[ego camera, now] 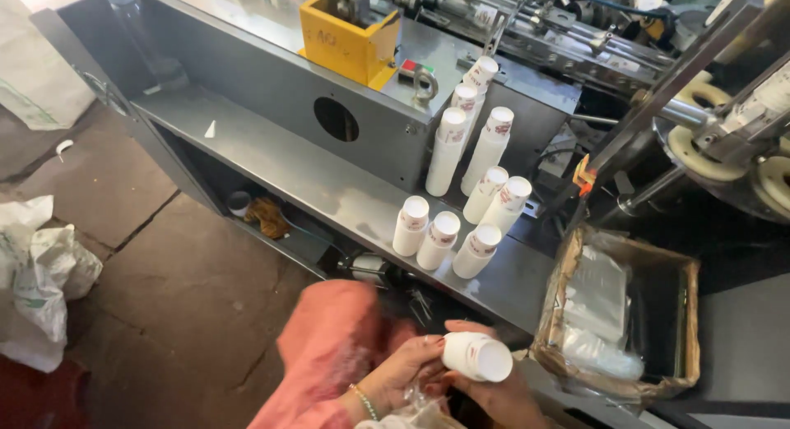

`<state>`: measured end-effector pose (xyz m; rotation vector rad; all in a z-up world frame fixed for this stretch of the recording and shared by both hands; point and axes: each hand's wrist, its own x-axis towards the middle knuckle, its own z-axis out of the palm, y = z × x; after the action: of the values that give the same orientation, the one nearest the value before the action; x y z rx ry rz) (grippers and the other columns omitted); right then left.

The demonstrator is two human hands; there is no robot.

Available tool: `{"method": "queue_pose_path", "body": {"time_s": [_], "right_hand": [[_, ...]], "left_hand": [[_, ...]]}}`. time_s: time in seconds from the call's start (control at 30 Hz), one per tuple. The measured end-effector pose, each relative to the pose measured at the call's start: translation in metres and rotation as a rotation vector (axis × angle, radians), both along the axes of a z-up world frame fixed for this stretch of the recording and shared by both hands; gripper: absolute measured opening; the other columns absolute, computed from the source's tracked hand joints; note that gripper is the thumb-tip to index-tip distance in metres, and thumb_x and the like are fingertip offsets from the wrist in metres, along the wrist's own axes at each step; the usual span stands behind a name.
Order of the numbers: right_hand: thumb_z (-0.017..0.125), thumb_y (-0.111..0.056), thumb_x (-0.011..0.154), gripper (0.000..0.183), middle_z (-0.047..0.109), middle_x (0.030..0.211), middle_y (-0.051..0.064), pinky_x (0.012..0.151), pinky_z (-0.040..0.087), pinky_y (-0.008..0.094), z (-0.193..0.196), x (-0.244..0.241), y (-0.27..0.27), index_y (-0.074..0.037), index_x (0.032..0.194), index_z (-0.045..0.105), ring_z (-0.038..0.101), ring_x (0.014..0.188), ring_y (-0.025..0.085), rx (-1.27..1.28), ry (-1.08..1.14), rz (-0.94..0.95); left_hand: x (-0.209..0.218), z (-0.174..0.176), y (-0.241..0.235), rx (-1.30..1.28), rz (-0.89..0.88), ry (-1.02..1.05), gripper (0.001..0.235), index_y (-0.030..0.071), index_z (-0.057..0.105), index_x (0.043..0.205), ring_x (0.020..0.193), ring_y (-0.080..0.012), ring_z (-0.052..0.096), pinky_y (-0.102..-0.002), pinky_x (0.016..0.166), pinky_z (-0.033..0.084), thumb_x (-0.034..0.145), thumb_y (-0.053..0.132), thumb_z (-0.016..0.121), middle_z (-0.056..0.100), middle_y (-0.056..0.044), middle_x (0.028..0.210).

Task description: The person organizes stacks of paper cups on a machine ledge and picks up fallen cups from the floor to place them into plastic bags.

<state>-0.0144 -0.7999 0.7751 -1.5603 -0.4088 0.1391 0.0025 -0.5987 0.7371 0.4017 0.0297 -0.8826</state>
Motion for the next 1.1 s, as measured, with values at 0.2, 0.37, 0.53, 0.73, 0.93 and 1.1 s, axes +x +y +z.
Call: {"method": "queue_pose_path", "body": {"time_s": [0.2,0.37,0.53,0.73,0.93,1.1], "right_hand": [[0.086,0.003,0.071,0.064,0.068,0.108,0.003,0.087,0.055,0.029,0.037,0.017,0.006,-0.006,0.128,0.056,0.066,0.101,0.013,-0.065,0.067,-0.251],[0.087,0.002,0.07,0.062,0.07,0.103,0.003,0.086,0.056,0.028,0.036,0.041,0.034,-0.007,0.126,0.06,0.068,0.097,0.013,-0.182,-0.05,-0.379],[0.09,-0.004,0.068,0.059,0.075,0.105,0.005,0.087,0.056,0.031,0.022,0.078,0.082,-0.006,0.122,0.066,0.07,0.097,0.014,-0.268,-0.044,-0.486],[0.089,-0.012,0.069,0.053,0.077,0.103,0.008,0.085,0.057,0.034,0.003,0.122,0.09,-0.006,0.117,0.068,0.073,0.096,0.018,-0.356,-0.043,-0.56],[0.09,-0.026,0.071,0.053,0.077,0.106,0.013,0.087,0.055,0.04,-0.022,0.148,0.071,-0.004,0.114,0.068,0.073,0.102,0.027,-0.593,0.027,-0.58],[0.088,-0.03,0.073,0.049,0.079,0.105,0.014,0.088,0.056,0.04,-0.016,0.164,0.073,-0.003,0.111,0.071,0.075,0.101,0.028,-0.596,0.034,-0.492]], "left_hand": [[0.086,-0.043,0.025,0.708,0.224,-0.856,0.032,0.002,0.081,0.096,0.084,-0.01,0.067,-0.031,0.072,0.053,0.105,0.031,0.071,0.077,-0.003,0.092],[0.157,0.03,0.083,1.446,0.215,-1.154,0.042,0.005,0.078,0.099,0.066,-0.0264,0.071,-0.039,0.062,0.055,0.088,0.046,0.075,0.072,-0.016,0.074],[0.21,0.04,0.107,1.6,0.272,-1.394,0.059,0.002,0.072,0.109,0.077,-0.0369,0.071,-0.043,0.071,0.055,0.079,0.051,0.083,0.072,-0.023,0.08],[0.23,0.031,0.096,1.228,0.19,-1.487,0.057,0.008,0.07,0.119,0.086,-0.0381,0.072,-0.045,0.076,0.056,0.074,0.04,0.085,0.074,-0.02,0.094],[0.23,0.067,0.105,1.286,0.006,-1.378,0.062,0.016,0.066,0.129,0.085,-0.0377,0.072,-0.044,0.076,0.056,0.074,0.037,0.084,0.075,-0.02,0.092],[0.238,0.045,0.111,1.191,0.086,-1.478,0.063,0.015,0.064,0.133,0.089,-0.039,0.071,-0.045,0.078,0.056,0.077,0.039,0.082,0.075,-0.02,0.098]]}}
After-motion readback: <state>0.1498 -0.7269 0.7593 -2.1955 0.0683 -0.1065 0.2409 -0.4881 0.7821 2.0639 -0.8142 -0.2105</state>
